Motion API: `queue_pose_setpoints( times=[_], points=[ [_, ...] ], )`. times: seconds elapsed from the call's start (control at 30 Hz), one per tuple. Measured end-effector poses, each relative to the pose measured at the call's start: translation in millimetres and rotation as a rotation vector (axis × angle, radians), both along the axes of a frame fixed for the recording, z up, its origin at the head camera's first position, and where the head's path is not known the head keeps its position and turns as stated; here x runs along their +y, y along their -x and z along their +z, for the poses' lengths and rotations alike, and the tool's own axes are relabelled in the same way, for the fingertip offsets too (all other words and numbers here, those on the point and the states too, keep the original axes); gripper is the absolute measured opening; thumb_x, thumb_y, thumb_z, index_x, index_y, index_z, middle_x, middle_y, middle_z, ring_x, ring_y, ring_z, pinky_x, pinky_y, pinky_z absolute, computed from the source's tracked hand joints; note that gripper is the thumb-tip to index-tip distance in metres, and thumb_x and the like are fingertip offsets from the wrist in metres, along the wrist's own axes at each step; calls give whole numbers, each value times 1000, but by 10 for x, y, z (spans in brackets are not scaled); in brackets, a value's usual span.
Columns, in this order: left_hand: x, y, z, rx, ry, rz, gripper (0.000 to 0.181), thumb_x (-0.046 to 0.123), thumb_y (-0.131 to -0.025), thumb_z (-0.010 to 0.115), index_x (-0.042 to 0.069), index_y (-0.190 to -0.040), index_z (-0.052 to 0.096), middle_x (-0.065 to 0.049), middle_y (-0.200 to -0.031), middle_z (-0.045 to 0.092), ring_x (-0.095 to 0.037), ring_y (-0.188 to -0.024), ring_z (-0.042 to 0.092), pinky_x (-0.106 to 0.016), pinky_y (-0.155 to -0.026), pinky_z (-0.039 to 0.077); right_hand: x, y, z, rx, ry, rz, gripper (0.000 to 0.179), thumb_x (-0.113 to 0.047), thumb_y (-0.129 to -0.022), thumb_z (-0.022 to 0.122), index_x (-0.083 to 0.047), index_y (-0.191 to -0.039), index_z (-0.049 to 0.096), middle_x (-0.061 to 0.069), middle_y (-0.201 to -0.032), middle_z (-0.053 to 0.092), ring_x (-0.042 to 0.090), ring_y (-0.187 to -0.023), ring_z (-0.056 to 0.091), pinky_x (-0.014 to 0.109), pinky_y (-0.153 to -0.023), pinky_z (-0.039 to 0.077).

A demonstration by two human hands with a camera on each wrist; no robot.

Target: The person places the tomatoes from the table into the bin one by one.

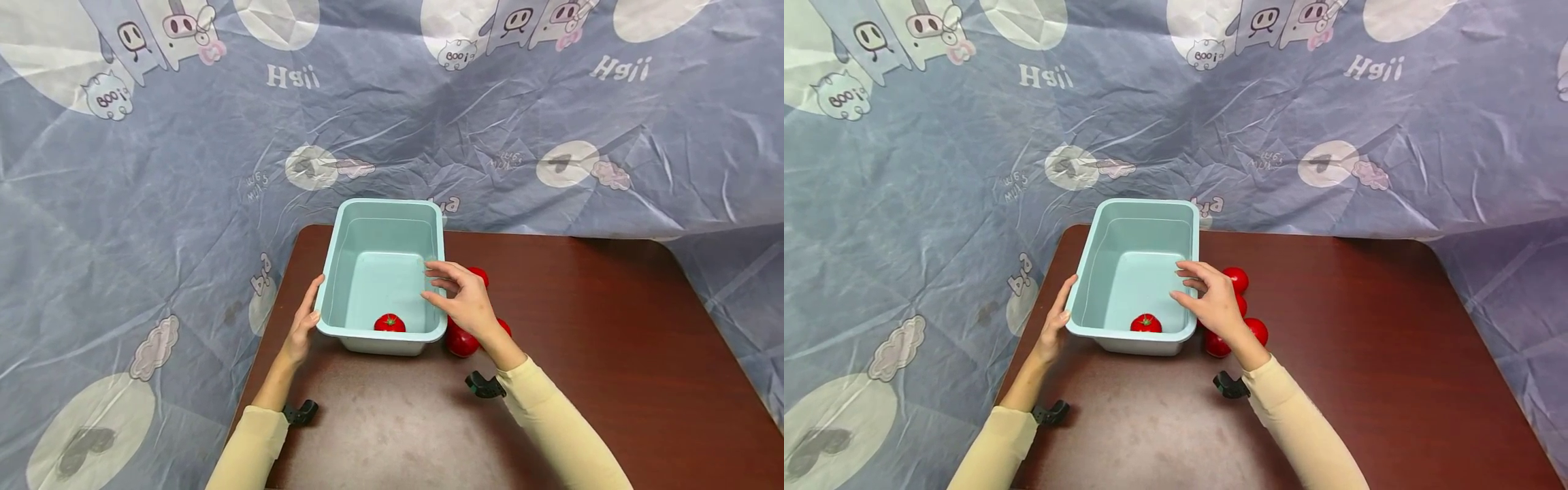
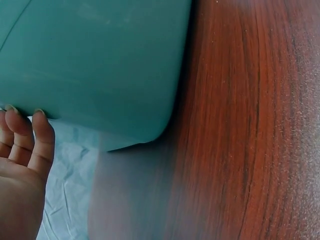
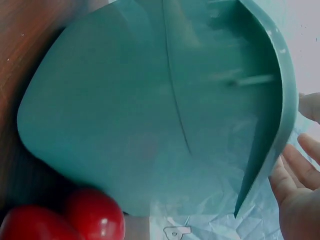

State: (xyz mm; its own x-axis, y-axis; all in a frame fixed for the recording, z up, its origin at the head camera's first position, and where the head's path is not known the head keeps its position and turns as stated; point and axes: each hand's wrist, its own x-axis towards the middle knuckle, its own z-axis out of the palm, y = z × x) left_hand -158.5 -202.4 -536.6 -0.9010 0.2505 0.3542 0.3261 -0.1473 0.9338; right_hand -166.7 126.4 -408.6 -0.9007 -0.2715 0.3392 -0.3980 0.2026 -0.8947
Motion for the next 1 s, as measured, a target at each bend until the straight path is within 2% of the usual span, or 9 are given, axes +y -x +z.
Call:
queue_pose_setpoints(
  times=[0.07,0.27,0.33,0.4,0.5,0.57,0.67,0.9,1.0],
  points=[
    [5,-2,-2,4,-4,-1,71,19,-88,34,12,-157,15,-17,-159,18,-20,-135,33,-26,-105,34,51,-10,-23,-7,3,-23,48,6,-77,74,6,-124,61,21,-122,63,32,-105,65,49,-91,51],
    [8,-5,-25,15,-15,1,71,17,-89,33,9,-157,14,-18,-159,16,-16,-135,33,-24,-105,32,236,-26,-172,-17,60,-96,45,6,-78,73,12,-121,60,30,-120,62,41,-107,61,49,-93,48],
    [8,-7,-25,16,-19,4,71,17,-88,34,9,-156,15,-18,-159,17,-17,-135,33,-24,-105,33,304,-38,-236,-28,81,-120,45,5,-79,73,12,-121,60,30,-120,62,34,-109,63,47,-95,47],
    [13,-6,-18,15,-22,7,71,18,-88,34,10,-156,15,-17,-159,18,-17,-134,34,-24,-104,34,374,-62,-302,-45,102,-145,45,3,-80,74,11,-122,60,31,-120,62,21,-108,65,43,-96,47],
    [21,-2,-11,16,-19,13,71,19,-88,34,10,-156,16,-16,-159,19,-16,-134,34,-24,-104,34,489,-107,-420,-75,123,-189,46,1,-81,73,10,-124,59,31,-122,61,4,-104,65,31,-95,50],
    [21,6,-9,16,-16,15,71,19,-89,34,10,-156,16,-17,-159,19,-15,-134,34,-24,-104,34,568,-139,-507,-92,132,-225,47,1,-81,73,10,-125,58,32,-124,59,0,-101,64,22,-93,50],
    [19,10,-13,16,-16,12,70,18,-89,33,10,-156,16,-18,-158,19,-16,-133,34,-25,-104,34,692,-193,-656,-121,141,-293,47,0,-81,73,9,-125,59,32,-125,58,1,-101,65,16,-90,49],
    [15,-4,-20,6,-27,4,71,18,-89,33,10,-157,15,-18,-159,19,-20,-133,36,-27,-102,37,942,-289,-1002,-144,149,-438,49,2,-79,74,9,-125,59,33,-127,57,0,-107,63,13,-91,47],
    [15,3,-23,7,-30,3,71,17,-89,33,10,-157,14,-16,-160,17,-18,-134,35,-27,-102,36,1011,-322,-1121,-133,129,-505,50,5,-77,75,9,-124,59,31,-126,59,13,-113,63,16,-95,46]
  ],
)
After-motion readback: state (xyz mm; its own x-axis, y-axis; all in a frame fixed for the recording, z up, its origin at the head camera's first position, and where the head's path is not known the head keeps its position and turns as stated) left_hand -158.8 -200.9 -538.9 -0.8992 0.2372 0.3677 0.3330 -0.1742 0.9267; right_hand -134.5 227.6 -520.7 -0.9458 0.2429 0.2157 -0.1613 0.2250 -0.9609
